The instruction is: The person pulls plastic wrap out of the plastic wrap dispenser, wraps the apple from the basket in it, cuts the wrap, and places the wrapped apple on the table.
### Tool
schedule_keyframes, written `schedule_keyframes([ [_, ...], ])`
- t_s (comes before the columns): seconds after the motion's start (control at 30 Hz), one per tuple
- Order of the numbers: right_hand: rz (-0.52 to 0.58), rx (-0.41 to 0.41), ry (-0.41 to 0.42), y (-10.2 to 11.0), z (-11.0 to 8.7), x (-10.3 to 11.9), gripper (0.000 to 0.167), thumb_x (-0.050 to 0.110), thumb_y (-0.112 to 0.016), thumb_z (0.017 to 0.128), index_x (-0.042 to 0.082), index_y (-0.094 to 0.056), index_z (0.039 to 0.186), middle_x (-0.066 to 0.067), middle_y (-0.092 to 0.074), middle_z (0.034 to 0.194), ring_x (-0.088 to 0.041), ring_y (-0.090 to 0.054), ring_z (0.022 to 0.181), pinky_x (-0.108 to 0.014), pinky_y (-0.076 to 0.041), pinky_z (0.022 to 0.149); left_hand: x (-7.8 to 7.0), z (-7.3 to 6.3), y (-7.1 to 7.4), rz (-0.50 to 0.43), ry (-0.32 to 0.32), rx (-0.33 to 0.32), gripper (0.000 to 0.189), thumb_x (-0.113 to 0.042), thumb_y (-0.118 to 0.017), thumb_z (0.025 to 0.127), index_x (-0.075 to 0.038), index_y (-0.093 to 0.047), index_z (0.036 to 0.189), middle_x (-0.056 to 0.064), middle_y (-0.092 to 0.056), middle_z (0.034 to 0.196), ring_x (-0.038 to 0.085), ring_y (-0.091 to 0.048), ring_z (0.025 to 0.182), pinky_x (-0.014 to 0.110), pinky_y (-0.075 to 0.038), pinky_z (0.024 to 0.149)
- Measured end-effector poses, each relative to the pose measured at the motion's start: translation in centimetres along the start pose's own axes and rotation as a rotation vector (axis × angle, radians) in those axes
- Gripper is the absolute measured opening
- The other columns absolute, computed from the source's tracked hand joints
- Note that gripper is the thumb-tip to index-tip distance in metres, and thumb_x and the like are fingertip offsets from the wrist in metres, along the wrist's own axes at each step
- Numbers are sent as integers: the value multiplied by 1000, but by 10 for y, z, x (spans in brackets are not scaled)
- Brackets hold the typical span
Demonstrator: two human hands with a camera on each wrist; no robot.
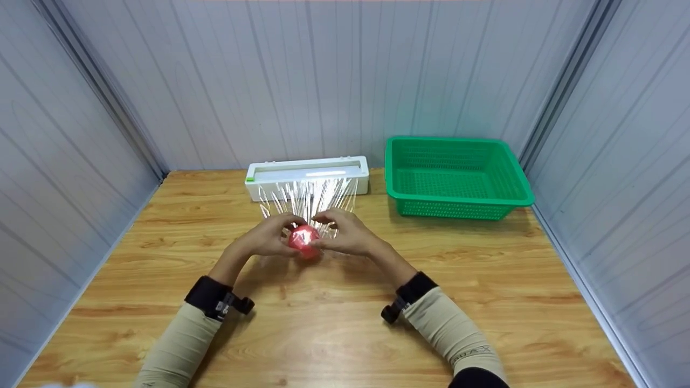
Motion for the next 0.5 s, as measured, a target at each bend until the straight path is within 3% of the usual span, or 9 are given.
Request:
schedule_keyframes([
  [0.27,-49,-14,43,-2,0,5,67,30,-89,88,1,-61,140,-17,-61,140,-38,-58,132,-53,-48,114,7,10,3,-81,46,67,66,-9,-92,74,-3,-66,134,7,-70,122,25,-68,110,35,-59,95],
  [0.5,-86,-16,51,-2,1,6,63,20,-90,86,3,-61,140,-18,-62,139,-36,-59,131,-47,-50,113,11,15,6,-49,54,104,61,-13,-90,77,-5,-68,134,9,-71,123,25,-68,110,38,-58,97],
])
Point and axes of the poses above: each hand's wrist, its own z-axis towards the middle knuckle, its own y-axis out of the back of the hand, x = y × z, the point moved 5 cm from there along z, towards the middle knuckle
